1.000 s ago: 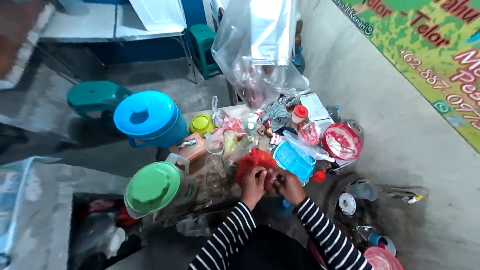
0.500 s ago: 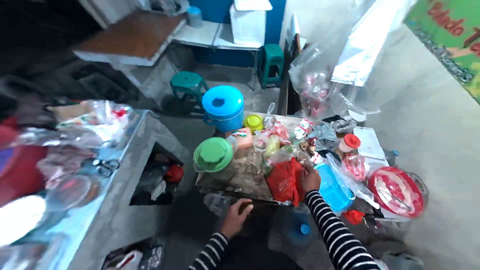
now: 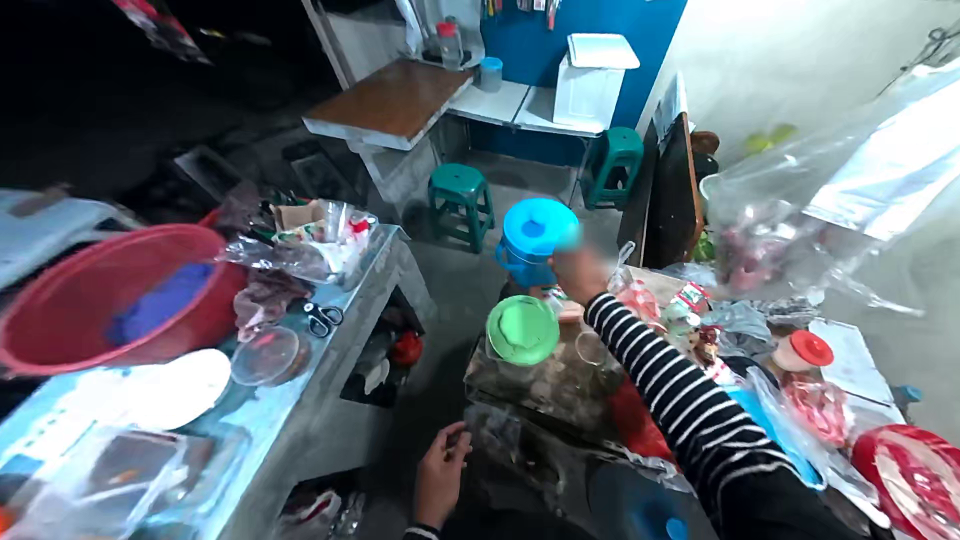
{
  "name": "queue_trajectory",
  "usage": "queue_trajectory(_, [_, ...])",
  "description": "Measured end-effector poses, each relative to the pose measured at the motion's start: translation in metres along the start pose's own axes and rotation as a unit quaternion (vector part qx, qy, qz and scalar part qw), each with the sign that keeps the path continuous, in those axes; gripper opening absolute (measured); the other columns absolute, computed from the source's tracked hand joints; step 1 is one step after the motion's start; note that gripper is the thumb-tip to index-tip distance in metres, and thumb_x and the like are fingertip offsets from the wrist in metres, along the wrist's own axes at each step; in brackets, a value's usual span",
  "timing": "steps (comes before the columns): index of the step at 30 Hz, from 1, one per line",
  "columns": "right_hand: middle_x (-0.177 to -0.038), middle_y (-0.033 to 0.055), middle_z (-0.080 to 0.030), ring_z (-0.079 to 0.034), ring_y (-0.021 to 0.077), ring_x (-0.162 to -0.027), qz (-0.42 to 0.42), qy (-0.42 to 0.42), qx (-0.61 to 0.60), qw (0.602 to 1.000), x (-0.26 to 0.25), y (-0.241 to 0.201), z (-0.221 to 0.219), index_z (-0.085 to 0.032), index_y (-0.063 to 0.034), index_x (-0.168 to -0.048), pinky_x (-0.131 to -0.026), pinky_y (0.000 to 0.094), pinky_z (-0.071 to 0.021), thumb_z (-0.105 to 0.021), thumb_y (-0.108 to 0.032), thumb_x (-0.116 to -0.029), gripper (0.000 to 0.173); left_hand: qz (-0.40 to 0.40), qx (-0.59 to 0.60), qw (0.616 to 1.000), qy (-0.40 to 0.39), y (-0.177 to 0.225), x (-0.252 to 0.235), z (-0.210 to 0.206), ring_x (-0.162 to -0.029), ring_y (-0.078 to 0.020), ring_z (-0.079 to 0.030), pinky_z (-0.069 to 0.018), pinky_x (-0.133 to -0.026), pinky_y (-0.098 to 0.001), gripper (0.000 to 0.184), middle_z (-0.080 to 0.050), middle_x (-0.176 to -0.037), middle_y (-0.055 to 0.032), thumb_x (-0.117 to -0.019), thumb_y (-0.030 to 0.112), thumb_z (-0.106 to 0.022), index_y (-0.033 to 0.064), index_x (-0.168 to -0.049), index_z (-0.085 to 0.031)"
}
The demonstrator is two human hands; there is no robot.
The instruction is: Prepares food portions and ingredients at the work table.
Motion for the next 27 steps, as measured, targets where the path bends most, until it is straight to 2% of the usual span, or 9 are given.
queue_trajectory(2, [-0.139,0.0106,-0.063,-0.053,0.0399,-0.133,-0.028,0.008,0.008,1.0,-0.058,-0.004,-0.017,-0.071,-0.0193,-0.127,-0.104,0.0642,-0.0463,-0.065,-0.04,-0.0996,0.034,0.013,-0.011,0.999,-0.029,-0.011,-0.024,0.027,-0.089,-0.015,-0.076,-0.0656,-0.076,-0.037,0.033,-0.076,-0.11,-0.0042,-0.1008,0.024,-0.066,0.0117,-0.132,-0.065])
queue_trajectory(6, [-0.164,0.0209,-0.034,-0.041,0.0555,-0.138,-0.155,-0.068,0.053,0.984,-0.157,-0.005,-0.052,-0.05,-0.026,-0.153,-0.097,0.0756,-0.0435,-0.074,-0.039,-0.0933,0.065,0.006,-0.072,0.995,-0.069,-0.04,-0.109,0.113,-0.092,-0.0196,-0.075,-0.0636,-0.083,-0.0411,0.037,-0.075,-0.111,-0.0106,-0.1015,0.022,-0.064,0.0061,-0.134,-0.063])
queue_trajectory(9, [-0.147,0.0264,-0.049,-0.058,0.0526,-0.118,-0.203,-0.102,0.083,0.97,-0.189,0.009,-0.057,-0.063,-0.0249,-0.138,-0.087,0.0733,-0.0508,-0.077,-0.02,-0.0848,0.055,0.03,-0.088,0.994,-0.065,-0.043,-0.17,0.176,-0.097,-0.0242,-0.074,-0.0616,-0.087,-0.0455,0.038,-0.072,-0.114,-0.0165,-0.1046,0.022,-0.058,0.0009,-0.136,-0.059])
queue_trajectory(13, [-0.137,0.0221,-0.056,-0.064,0.0441,-0.111,-0.191,-0.053,0.051,0.979,-0.195,0.026,-0.055,-0.069,-0.0249,-0.127,-0.086,0.068,-0.0549,-0.084,-0.016,-0.0769,0.053,0.045,-0.065,0.992,-0.098,-0.012,-0.254,0.219,-0.094,-0.0231,-0.074,-0.0636,-0.081,-0.044,0.036,-0.073,-0.111,-0.0146,-0.1062,0.024,-0.055,0.0009,-0.134,-0.059])
queue_trajectory(18, [-0.138,0.0171,-0.059,-0.061,0.033,-0.123,-0.204,0.13,-0.026,0.97,-0.186,0.005,0.032,-0.066,-0.0181,-0.133,-0.101,0.0556,-0.0534,-0.074,-0.012,-0.0875,0.046,-0.037,-0.137,0.976,-0.165,0.024,-0.357,0.207,-0.092,-0.0175,-0.074,-0.064,-0.082,-0.0424,0.036,-0.074,-0.111,-0.0074,-0.1034,0.032,-0.06,0.0099,-0.131,-0.065])
queue_trajectory(22, [-0.13,0.0093,-0.066,-0.07,0.0196,-0.093,-0.198,0.31,-0.185,0.911,-0.123,-0.035,0.104,-0.055,-0.0107,-0.142,-0.076,0.0394,-0.0616,-0.06,-0.012,-0.0984,0.044,-0.047,-0.123,0.971,-0.201,0.073,-0.375,0.156,-0.096,-0.0217,-0.074,-0.0619,-0.087,-0.0443,0.036,-0.072,-0.113,-0.0133,-0.1039,0.026,-0.06,0.0034,-0.131,-0.063])
queue_trajectory(24, [-0.129,0.0041,-0.065,-0.068,0.0142,-0.096,-0.196,0.359,-0.233,0.882,-0.071,-0.053,0.106,-0.052,-0.015,-0.145,-0.08,0.0357,-0.0608,-0.059,-0.022,-0.1019,0.044,-0.073,-0.141,0.952,-0.262,0.085,-0.367,0.129,-0.103,-0.0225,-0.073,-0.0596,-0.094,-0.0447,0.036,-0.072,-0.119,-0.0138,-0.1032,0.026,-0.061,0.0037,-0.131,-0.064])
queue_trajectory(25, [-0.133,0.0027,-0.064,-0.067,0.0132,-0.105,-0.201,0.374,-0.237,0.874,-0.047,-0.058,0.101,-0.053,-0.0161,-0.146,-0.089,0.0367,-0.0595,-0.058,-0.026,-0.102,0.045,-0.092,-0.15,0.937,-0.301,0.091,-0.361,0.116,-0.108,-0.0233,-0.071,-0.0573,-0.098,-0.0455,0.036,-0.07,-0.123,-0.0146,-0.103,0.025,-0.062,0.0034,-0.132,-0.064])
queue_trajectory(27, [-0.132,0.0057,-0.067,-0.067,0.0145,-0.11,-0.225,0.409,-0.22,0.856,-0.011,-0.054,0.081,-0.058,-0.0108,-0.142,-0.094,0.0376,-0.0584,-0.057,-0.02,-0.1009,0.042,-0.127,-0.173,0.906,-0.365,0.093,-0.35,0.091,-0.109,-0.02,-0.071,-0.0571,-0.1,-0.0423,0.037,-0.071,-0.124,-0.0117,-0.1026,0.027,-0.061,0.0056,-0.132,-0.065])
Point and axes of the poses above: each hand's wrist, its own x-axis away from the middle knuckle, its own z-axis out of the back of the hand, y = z × x, the point moved 3 cm from there along -x, towards the middle knuckle
